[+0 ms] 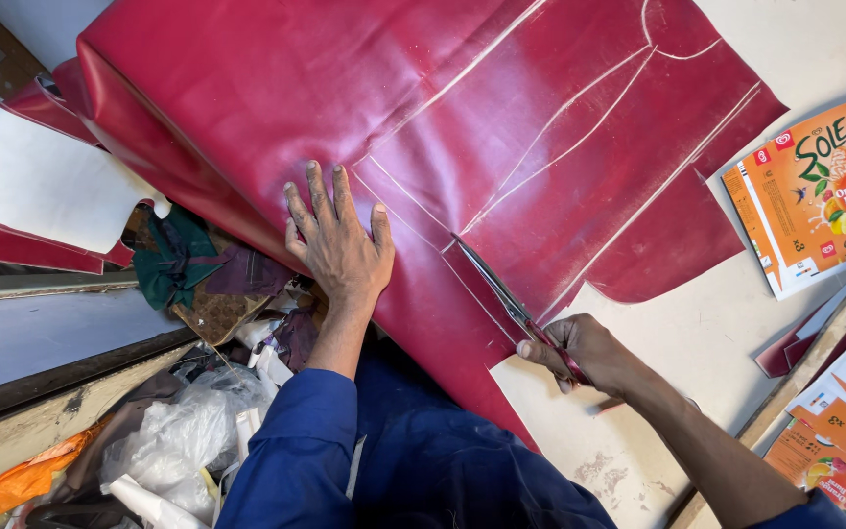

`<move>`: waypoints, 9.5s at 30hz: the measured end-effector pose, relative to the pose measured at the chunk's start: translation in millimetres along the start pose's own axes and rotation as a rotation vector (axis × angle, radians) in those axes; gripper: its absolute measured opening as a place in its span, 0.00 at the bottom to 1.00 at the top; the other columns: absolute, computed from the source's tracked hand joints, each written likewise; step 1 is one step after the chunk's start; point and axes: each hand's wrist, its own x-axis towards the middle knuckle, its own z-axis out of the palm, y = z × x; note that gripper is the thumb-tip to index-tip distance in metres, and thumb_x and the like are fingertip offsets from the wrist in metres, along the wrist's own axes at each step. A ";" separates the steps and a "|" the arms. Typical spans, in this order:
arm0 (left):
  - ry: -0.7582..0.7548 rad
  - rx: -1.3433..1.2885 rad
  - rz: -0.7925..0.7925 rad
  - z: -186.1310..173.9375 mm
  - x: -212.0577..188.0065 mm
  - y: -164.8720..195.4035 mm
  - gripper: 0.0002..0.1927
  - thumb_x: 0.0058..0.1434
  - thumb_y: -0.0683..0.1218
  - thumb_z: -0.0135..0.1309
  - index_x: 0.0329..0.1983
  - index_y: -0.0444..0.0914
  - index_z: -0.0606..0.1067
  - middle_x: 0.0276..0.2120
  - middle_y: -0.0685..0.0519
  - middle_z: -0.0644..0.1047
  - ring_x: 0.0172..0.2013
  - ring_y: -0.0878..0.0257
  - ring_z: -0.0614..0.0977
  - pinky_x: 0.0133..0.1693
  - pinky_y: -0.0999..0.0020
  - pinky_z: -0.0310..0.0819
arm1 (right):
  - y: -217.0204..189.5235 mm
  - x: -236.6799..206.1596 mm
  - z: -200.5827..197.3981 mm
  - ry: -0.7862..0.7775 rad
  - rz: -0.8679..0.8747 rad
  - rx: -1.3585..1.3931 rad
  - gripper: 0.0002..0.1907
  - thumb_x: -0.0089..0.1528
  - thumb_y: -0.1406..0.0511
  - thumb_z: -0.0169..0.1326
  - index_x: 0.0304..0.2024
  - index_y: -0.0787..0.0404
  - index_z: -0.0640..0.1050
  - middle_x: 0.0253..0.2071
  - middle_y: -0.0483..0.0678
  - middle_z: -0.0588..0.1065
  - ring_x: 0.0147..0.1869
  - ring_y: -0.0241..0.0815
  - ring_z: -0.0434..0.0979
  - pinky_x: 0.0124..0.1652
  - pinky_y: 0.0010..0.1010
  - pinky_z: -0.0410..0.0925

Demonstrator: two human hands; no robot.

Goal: The person cuts pattern pieces from a large red leather sheet on a workbench, following white chalk outlines with scissors. They lift and reposition the leather, cut along curved marked lines, set cut pieces aside, and move scraps away while arranging the finished pieces on the table.

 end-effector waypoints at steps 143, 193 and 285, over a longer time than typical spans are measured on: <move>-0.328 -0.754 0.793 -18.0 315.2 -162.8 0.15 0.67 0.55 0.56 0.40 0.37 0.75 0.33 0.52 0.79 0.34 0.58 0.83 0.34 0.63 0.78 | -316.0 113.1 233.0 0.484 0.034 1.493 0.31 0.59 0.39 0.50 0.29 0.60 0.72 0.20 0.45 0.64 0.23 0.39 0.69 0.28 0.31 0.69; -0.284 -0.742 0.784 -22.1 315.1 -154.4 0.13 0.65 0.53 0.56 0.37 0.38 0.75 0.29 0.53 0.78 0.28 0.61 0.81 0.29 0.66 0.75 | -319.8 125.8 131.4 0.682 0.021 1.374 0.30 0.57 0.38 0.54 0.23 0.57 0.70 0.15 0.44 0.65 0.18 0.39 0.71 0.23 0.32 0.71; -0.073 -0.902 0.826 33.7 326.9 -128.6 0.15 0.48 0.43 0.62 0.36 0.33 0.72 0.34 0.44 0.78 0.31 0.55 0.81 0.28 0.66 0.77 | -286.4 175.3 -121.9 1.030 -0.111 1.143 0.28 0.55 0.42 0.61 0.25 0.59 0.75 0.18 0.42 0.71 0.19 0.34 0.72 0.19 0.27 0.66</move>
